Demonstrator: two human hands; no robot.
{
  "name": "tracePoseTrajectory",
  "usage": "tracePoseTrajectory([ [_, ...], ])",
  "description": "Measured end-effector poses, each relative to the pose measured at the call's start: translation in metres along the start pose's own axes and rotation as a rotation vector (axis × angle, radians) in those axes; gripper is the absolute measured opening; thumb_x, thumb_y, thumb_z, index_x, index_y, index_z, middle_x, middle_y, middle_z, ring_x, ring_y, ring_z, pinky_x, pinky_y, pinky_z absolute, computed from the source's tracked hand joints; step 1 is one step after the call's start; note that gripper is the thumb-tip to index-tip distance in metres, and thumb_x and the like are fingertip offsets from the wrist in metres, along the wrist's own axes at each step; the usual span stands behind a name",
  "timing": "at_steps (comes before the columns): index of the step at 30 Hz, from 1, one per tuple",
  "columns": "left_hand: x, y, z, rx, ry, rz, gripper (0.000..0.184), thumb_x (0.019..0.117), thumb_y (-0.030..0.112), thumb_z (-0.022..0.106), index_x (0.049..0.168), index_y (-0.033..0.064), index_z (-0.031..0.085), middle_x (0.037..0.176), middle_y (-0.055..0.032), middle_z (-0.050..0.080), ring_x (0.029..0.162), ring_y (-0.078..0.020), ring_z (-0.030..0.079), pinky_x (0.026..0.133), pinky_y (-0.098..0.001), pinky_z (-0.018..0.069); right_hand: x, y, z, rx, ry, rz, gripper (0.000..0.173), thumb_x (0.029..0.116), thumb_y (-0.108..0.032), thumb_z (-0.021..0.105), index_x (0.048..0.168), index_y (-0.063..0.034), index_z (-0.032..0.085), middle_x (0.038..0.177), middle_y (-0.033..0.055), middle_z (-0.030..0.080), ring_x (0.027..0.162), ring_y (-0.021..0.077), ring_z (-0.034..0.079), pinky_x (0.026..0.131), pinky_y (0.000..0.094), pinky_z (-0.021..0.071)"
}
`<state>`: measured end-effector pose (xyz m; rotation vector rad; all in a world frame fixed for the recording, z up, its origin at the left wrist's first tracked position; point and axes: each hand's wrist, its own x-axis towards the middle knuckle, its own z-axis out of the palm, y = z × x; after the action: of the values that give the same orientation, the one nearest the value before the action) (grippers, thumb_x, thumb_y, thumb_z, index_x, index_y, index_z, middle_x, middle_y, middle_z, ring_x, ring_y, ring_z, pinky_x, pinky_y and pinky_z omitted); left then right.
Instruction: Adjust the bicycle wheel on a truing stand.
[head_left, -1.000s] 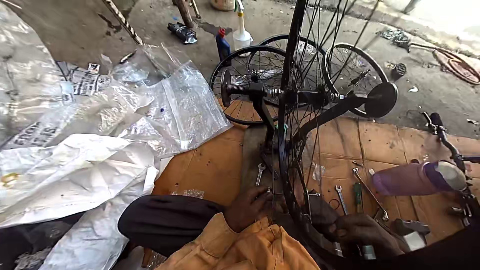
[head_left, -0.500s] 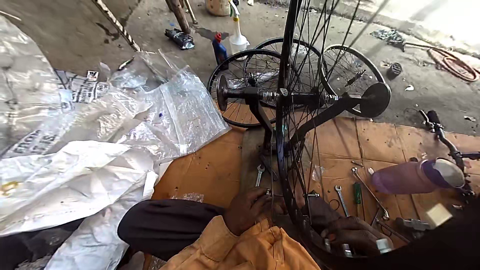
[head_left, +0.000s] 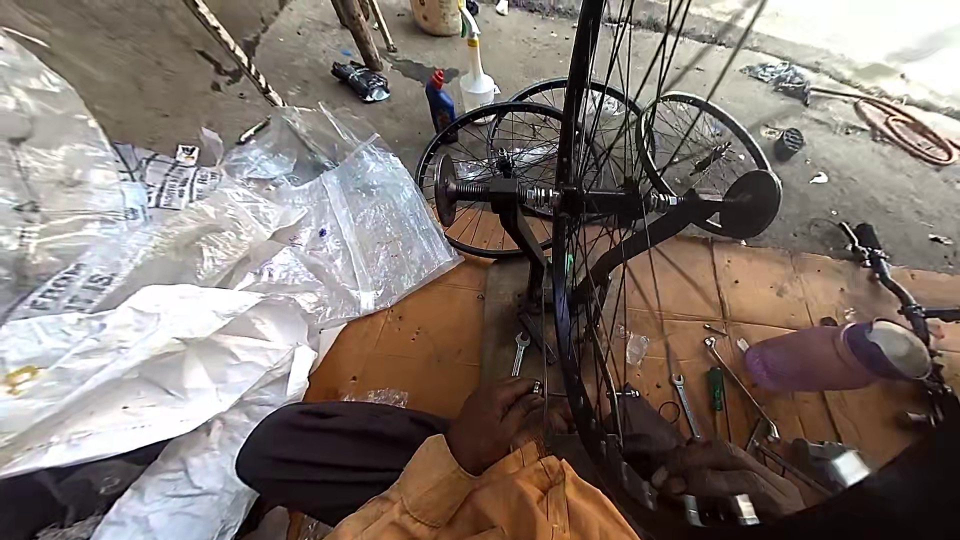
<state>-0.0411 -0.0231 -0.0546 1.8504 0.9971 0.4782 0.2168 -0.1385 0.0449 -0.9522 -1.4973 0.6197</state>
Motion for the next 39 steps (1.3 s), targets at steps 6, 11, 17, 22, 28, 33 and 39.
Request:
tracePoseTrajectory([
  [6,0.0,-0.002,0.001,-0.002,-0.01,-0.002,0.042,0.1069,0.046,0.048,0.109,0.0138,0.075,0.098,0.0011,0.072,0.092,-0.0094,0.067,0.085,-0.0375,0.0557,0.002,-0.004,0.001,0.017,0.013,0.007,0.027,0.089,-0.034,0.078,0.109,-0.0168,0.071,0.103,-0.0056,0.07,0.092,0.0049,0.066,0.076,0.0191,0.0563],
  [11,0.001,0.002,0.0,-0.001,-0.04,-0.031,0.042,0.1079,0.041,0.047,0.112,0.0097,0.074,0.102,-0.0045,0.072,0.094,-0.0146,0.068,0.087,-0.0389,0.0548,0.005,-0.009,0.004,0.016,0.018,0.018,0.027,0.0889,-0.033,0.079,0.109,-0.0166,0.071,0.104,-0.0056,0.069,0.09,0.004,0.066,0.074,0.0172,0.0556],
  [17,0.001,0.01,-0.004,-0.026,-0.037,-0.053,0.04,0.1072,0.039,0.049,0.115,0.0092,0.075,0.108,-0.0058,0.073,0.098,-0.0144,0.069,0.09,-0.0393,0.0557,0.003,-0.007,0.003,-0.031,0.02,0.02,0.029,0.0894,-0.036,0.077,0.108,-0.0165,0.069,0.103,-0.0051,0.068,0.089,0.0036,0.065,0.074,0.0175,0.0549],
  [22,0.0,0.01,-0.004,-0.04,-0.042,-0.06,0.04,0.1072,0.038,0.049,0.115,0.0087,0.074,0.108,-0.0059,0.073,0.098,-0.0142,0.069,0.091,-0.0388,0.0555,0.005,-0.006,0.003,-0.031,0.006,0.022,0.028,0.0897,-0.036,0.077,0.108,-0.0159,0.069,0.104,-0.0048,0.068,0.09,0.0034,0.065,0.074,0.0165,0.0549],
  [28,0.0,0.011,-0.003,-0.038,-0.032,-0.048,0.039,0.107,0.038,0.05,0.114,0.0088,0.075,0.107,-0.0054,0.073,0.098,-0.0135,0.069,0.09,-0.0382,0.0556,0.005,-0.005,0.004,-0.004,0.001,0.016,0.03,0.089,-0.035,0.078,0.111,-0.0157,0.07,0.105,-0.0043,0.068,0.091,0.0041,0.065,0.073,0.0168,0.0544],
  [33,0.0,0.008,-0.003,-0.042,-0.023,-0.017,0.039,0.1071,0.038,0.05,0.113,0.0085,0.075,0.105,-0.0052,0.073,0.096,-0.0125,0.069,0.088,-0.0373,0.0557,0.006,-0.006,0.003,-0.008,-0.012,0.025,0.03,0.089,-0.035,0.078,0.111,-0.0165,0.069,0.106,-0.0049,0.067,0.092,0.0036,0.065,0.074,0.0161,0.0545],
  [39,0.0,0.008,-0.002,-0.047,-0.011,-0.014,0.039,0.1071,0.038,0.05,0.113,0.0085,0.075,0.104,-0.0054,0.074,0.095,-0.0122,0.069,0.088,-0.0366,0.0559,0.004,-0.005,0.004,-0.011,-0.004,0.018,0.026,0.0893,-0.032,0.078,0.109,-0.0164,0.069,0.104,-0.0052,0.068,0.09,0.0033,0.065,0.073,0.0163,0.0549],
])
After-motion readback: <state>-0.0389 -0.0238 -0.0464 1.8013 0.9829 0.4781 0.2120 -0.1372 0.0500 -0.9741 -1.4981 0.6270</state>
